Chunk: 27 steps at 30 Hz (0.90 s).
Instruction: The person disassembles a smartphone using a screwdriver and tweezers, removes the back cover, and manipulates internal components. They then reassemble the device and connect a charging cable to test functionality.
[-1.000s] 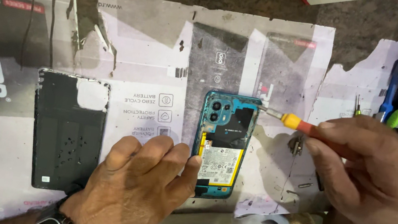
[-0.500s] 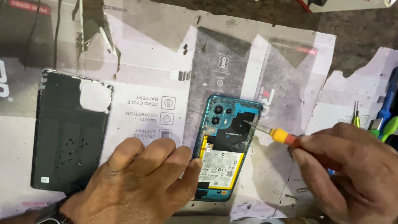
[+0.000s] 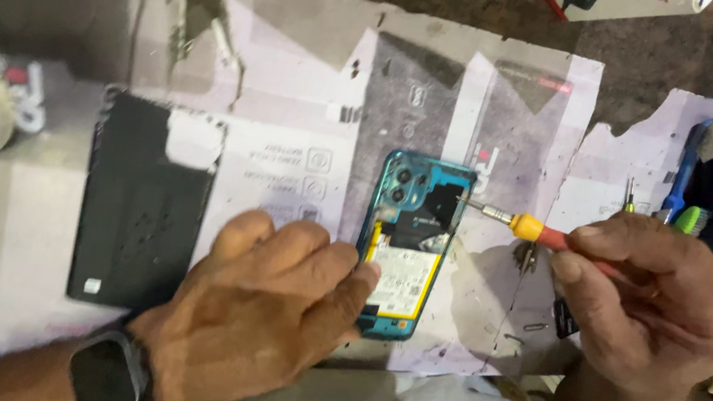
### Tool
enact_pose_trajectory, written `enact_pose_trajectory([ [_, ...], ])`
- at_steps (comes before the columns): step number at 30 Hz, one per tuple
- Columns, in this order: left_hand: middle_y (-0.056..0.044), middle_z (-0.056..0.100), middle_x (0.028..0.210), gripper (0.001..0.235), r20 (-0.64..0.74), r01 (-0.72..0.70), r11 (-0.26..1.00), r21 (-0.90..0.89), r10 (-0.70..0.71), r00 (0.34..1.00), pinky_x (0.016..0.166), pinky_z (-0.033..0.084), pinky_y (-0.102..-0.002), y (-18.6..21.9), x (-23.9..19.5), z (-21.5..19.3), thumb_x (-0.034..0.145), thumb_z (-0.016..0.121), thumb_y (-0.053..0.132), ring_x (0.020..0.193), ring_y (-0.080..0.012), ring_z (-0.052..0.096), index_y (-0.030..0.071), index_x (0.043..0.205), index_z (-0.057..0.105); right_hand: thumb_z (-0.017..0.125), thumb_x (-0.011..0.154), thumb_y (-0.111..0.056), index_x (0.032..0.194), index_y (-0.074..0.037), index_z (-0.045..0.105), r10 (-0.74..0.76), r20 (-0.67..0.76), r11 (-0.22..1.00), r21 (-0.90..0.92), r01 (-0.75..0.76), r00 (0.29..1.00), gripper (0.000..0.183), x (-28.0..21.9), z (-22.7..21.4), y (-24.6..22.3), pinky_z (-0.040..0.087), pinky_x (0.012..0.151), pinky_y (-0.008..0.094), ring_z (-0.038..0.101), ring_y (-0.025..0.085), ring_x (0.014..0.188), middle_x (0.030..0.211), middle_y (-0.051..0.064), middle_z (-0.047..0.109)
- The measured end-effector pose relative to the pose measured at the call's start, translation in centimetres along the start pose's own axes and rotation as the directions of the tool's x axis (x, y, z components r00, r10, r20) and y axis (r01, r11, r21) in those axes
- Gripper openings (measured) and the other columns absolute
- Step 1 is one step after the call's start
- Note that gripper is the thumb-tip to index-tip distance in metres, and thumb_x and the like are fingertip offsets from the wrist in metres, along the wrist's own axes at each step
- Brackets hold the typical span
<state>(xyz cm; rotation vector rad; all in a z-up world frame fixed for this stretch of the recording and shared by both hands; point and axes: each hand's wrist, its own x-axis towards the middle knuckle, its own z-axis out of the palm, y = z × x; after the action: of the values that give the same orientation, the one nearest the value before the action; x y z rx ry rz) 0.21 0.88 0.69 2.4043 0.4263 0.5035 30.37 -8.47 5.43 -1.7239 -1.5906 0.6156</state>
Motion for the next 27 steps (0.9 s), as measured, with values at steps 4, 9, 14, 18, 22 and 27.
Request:
enact_pose_trajectory([
  [4, 0.001, 0.061, 0.095, 0.027, -0.230, 0.035, 0.999, 0.023, -0.028, 0.973, 0.083, 0.036, -0.044, 0.4, -0.2, -0.6, 0.091, 0.081, 0.023, 0.090, -0.0205, 0.056, 0.009, 0.111, 0.069, 0.077, 0.099, 0.000, 0.109, 0.008, 0.064, 0.204, -0.052, 0.956, 0.226, -0.188, 0.978, 0.018, -1.9, 1.7, -1.9, 0.053, 0.067, 0.015, 0.071, 0.009, 0.079, 0.090, 0.016, 0.073],
  [9, -0.001, 0.062, 0.096, 0.028, -0.357, 0.031, 0.989, 0.147, 0.024, 0.934, 0.086, 0.035, -0.046, 0.7, -0.9, -0.8, 0.093, 0.084, 0.029, 0.093, -0.0219, 0.056, 0.009, 0.105, 0.068, 0.075, 0.098, -0.002, 0.112, 0.005, 0.065, 0.234, 0.013, 0.910, 0.349, -0.224, 0.972, 0.019, -3.5, 3.3, -3.7, 0.053, 0.070, 0.015, 0.071, 0.007, 0.082, 0.092, 0.014, 0.074],
  [14, -0.002, 0.062, 0.095, 0.028, -0.406, 0.010, 0.985, 0.171, 0.061, 0.912, 0.089, 0.036, -0.044, 0.5, -0.9, -0.7, 0.095, 0.085, 0.028, 0.094, -0.0208, 0.056, 0.006, 0.103, 0.069, 0.073, 0.096, -0.002, 0.109, 0.005, 0.064, 0.233, 0.039, 0.916, 0.326, -0.233, 0.972, 0.017, -3.3, 3.9, -4.6, 0.051, 0.069, 0.014, 0.068, 0.007, 0.081, 0.095, 0.014, 0.074],
  [18, 0.001, 0.061, 0.092, 0.018, -0.400, 0.000, 0.977, 0.212, 0.086, 0.912, 0.087, 0.036, -0.043, 0.4, -1.0, -0.6, 0.096, 0.083, 0.017, 0.091, -0.0198, 0.055, 0.007, 0.100, 0.070, 0.074, 0.094, 0.000, 0.107, 0.005, 0.064, 0.270, 0.039, 0.900, 0.344, -0.266, 0.962, 0.017, -3.4, 4.6, -4.1, 0.049, 0.068, 0.016, 0.066, 0.007, 0.073, 0.092, 0.016, 0.074],
  [22, 0.001, 0.061, 0.092, 0.013, -0.372, -0.008, 0.969, 0.248, 0.103, 0.923, 0.087, 0.037, -0.041, 0.3, -1.6, -1.5, 0.090, 0.076, 0.010, 0.091, -0.0182, 0.055, 0.007, 0.101, 0.070, 0.073, 0.104, 0.000, 0.110, 0.007, 0.062, 0.141, 0.040, 0.927, 0.346, -0.146, 0.989, 0.014, -4.6, 4.0, -2.5, 0.056, 0.079, 0.017, 0.072, 0.012, 0.087, 0.098, 0.016, 0.073],
  [27, 0.001, 0.061, 0.094, 0.013, -0.323, 0.157, 0.931, 0.330, -0.044, 0.945, 0.090, 0.036, -0.046, -0.3, -5.1, -5.1, 0.087, 0.073, 0.011, 0.100, -0.0207, 0.058, 0.011, 0.100, 0.072, 0.062, 0.109, -0.003, 0.123, 0.002, 0.056, 0.400, 0.050, 0.861, 0.320, -0.394, 0.915, 0.016, -7.2, 0.4, 0.9, 0.055, 0.076, 0.022, 0.067, 0.013, 0.083, 0.101, 0.014, 0.070],
])
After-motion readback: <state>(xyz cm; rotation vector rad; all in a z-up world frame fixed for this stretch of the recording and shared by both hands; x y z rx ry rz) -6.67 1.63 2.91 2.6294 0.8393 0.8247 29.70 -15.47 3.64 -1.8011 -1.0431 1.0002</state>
